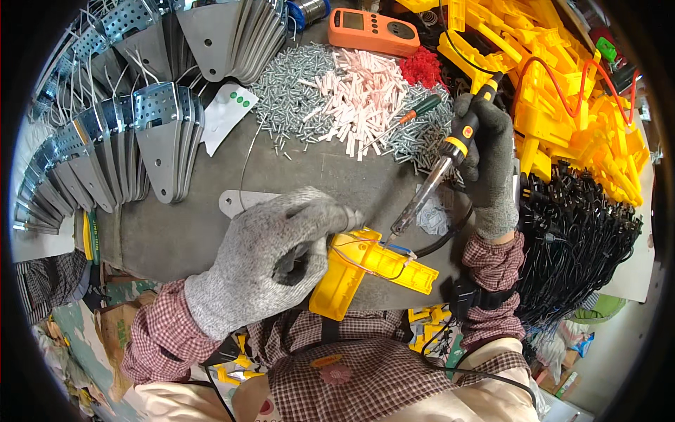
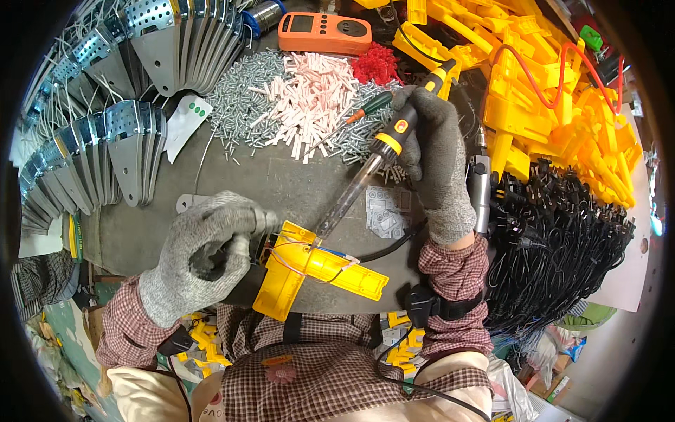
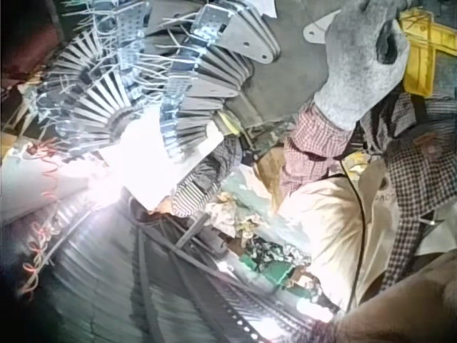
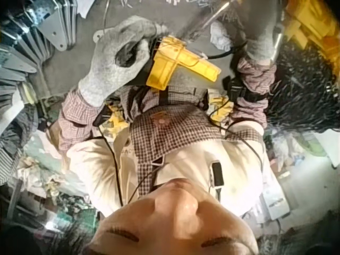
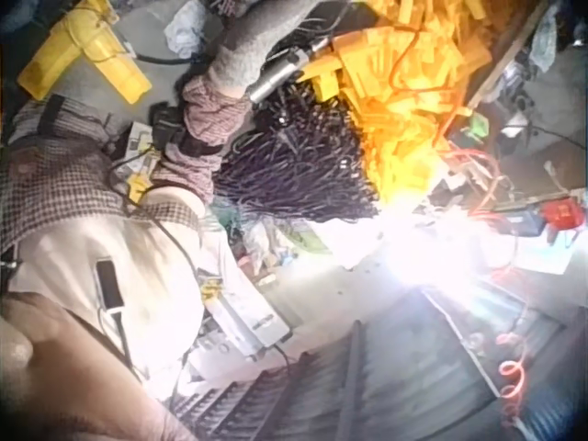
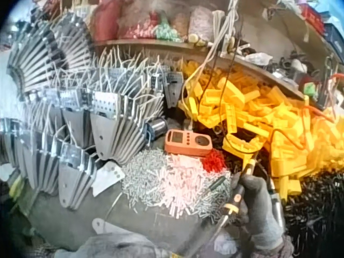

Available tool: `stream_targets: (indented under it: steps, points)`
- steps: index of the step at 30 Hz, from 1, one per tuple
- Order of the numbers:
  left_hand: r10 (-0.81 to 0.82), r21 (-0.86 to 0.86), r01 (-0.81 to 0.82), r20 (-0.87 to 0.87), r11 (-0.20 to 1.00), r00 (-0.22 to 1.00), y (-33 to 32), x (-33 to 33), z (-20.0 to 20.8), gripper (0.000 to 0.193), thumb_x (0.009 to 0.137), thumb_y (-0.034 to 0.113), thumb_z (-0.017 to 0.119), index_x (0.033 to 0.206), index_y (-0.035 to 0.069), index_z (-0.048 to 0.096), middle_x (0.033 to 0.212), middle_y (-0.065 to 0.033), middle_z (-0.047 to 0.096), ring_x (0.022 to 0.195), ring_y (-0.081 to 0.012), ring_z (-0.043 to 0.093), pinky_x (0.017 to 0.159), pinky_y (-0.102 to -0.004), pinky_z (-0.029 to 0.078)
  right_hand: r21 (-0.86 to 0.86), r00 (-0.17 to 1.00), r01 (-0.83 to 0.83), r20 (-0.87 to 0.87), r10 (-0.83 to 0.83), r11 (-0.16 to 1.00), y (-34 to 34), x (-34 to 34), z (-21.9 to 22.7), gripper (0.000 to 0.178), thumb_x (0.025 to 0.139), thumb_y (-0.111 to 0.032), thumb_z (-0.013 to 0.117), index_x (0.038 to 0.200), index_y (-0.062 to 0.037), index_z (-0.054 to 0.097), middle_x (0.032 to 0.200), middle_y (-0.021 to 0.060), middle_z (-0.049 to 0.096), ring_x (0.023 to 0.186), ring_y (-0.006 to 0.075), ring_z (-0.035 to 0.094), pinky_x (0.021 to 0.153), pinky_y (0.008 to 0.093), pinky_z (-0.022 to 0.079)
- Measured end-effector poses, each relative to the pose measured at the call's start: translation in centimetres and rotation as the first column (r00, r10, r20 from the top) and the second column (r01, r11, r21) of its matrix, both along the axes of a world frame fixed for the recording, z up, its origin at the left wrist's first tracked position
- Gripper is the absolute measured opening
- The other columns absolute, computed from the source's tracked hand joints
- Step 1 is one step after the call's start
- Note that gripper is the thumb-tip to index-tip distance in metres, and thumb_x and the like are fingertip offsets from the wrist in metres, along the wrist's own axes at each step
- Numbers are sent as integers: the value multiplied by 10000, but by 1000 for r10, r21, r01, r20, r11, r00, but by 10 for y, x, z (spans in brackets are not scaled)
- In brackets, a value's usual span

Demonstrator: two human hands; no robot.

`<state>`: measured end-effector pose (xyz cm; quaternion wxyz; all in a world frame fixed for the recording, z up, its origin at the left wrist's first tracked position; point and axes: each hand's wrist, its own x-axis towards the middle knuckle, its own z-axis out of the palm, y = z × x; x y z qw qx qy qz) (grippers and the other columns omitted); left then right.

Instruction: Assembling plastic and metal components using a soldering iron and an electric screwdriver.

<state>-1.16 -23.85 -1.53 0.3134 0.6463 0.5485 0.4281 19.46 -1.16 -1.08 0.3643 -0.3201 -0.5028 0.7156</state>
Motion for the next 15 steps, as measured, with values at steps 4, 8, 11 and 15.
stream_targets:
  steps: [4, 8, 11, 15]
  points:
    - [35, 67, -38, 46, 997, 998, 7, 9, -17, 337, 875, -114, 549, 1180, 0, 637, 1052, -155, 683, 950, -279, 701, 840, -372, 561, 26, 995, 18, 96, -20, 1000, -5, -5, 0, 342, 1047, -348, 451, 1020, -48, 611, 577, -24, 504, 348, 62, 328, 362, 216, 312]
    - [34, 13, -34, -33, 999, 999, 11, 12, -4, 325, 867, -113, 549, 1144, 4, 671, 993, -143, 697, 937, -284, 710, 842, -353, 559, 15, 996, -6, 94, 4, 1000, -4, -3, -4, 335, 1057, -326, 431, 1017, -48, 613, 538, -35, 473, 346, 65, 317, 358, 225, 278]
    - [42, -14, -42, -25, 999, 999, 10, 13, -3, 331, 858, -113, 553, 1137, 8, 686, 1002, -143, 709, 928, -290, 714, 842, -353, 560, 7, 994, -10, 106, 10, 1000, -1, -5, -7, 332, 1061, -316, 423, 1018, -49, 616, 507, -43, 444, 343, 69, 304, 359, 232, 252]
    - [12, 46, -10, -28, 999, 1000, 11, 13, -4, 357, 847, -116, 559, 1156, 11, 684, 1041, -151, 717, 918, -291, 716, 831, -353, 562, 29, 986, 5, 165, -10, 1000, -4, -6, -3, 332, 1064, -317, 424, 1018, -50, 617, 490, -47, 424, 339, 75, 287, 372, 234, 256]
